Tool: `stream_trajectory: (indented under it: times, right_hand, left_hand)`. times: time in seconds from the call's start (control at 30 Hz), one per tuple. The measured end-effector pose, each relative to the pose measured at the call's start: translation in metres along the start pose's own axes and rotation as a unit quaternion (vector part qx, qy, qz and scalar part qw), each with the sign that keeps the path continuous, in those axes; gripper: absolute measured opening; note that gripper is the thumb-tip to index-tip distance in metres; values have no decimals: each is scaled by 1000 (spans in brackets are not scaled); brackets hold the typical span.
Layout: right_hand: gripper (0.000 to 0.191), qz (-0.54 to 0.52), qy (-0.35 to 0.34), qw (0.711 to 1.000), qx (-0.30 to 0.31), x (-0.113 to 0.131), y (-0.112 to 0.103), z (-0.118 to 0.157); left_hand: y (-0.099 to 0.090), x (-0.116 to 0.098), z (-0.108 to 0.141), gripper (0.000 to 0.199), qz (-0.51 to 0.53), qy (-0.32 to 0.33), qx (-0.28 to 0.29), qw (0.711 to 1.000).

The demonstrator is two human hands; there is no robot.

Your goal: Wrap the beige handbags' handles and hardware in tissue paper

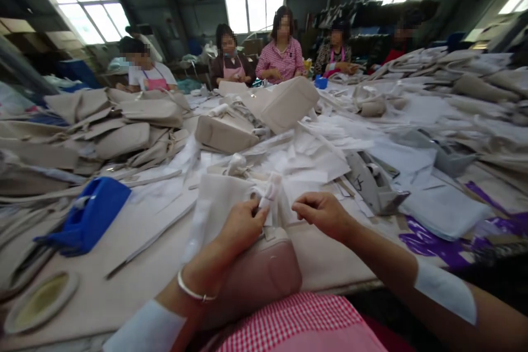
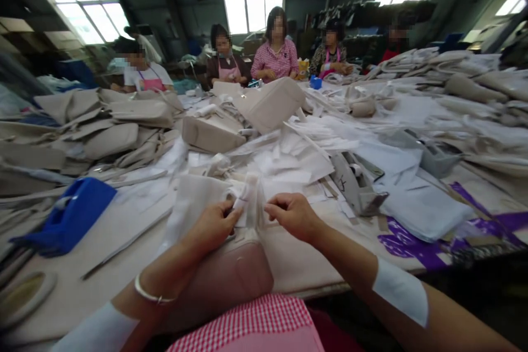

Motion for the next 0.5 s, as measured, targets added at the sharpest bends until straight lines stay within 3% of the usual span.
stream_trajectory:
  times: [0.07,0.17,0.3,0.5]
  right_hand:
    - [28,7,-34,999,11,31,26,-14]
    - [27,46,-34,998,-18,43,42,-25]
    - [29,63,33,996,-52,22,42,-28]
    - [36,-65,181,981,2,-14,62,-26]
  left_hand:
    - [-2,-4,2,33,-29,22,-14,999]
    - [-4,-8,5,30,-53,44,-28,997]
    - [-6,-7,5,29,-91,38,-43,994]
    - [-2,-4,2,26,-174,27,-30,984]
Point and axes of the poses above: each hand's wrist, its own z-axis away from the middle knuckle, its own y-axis out of the palm, x = y × z, the point moved 10 cm from there along -z, towards the middle knuckle, and after that the axes turned 12 degrees about z, right-handed, at the moved point
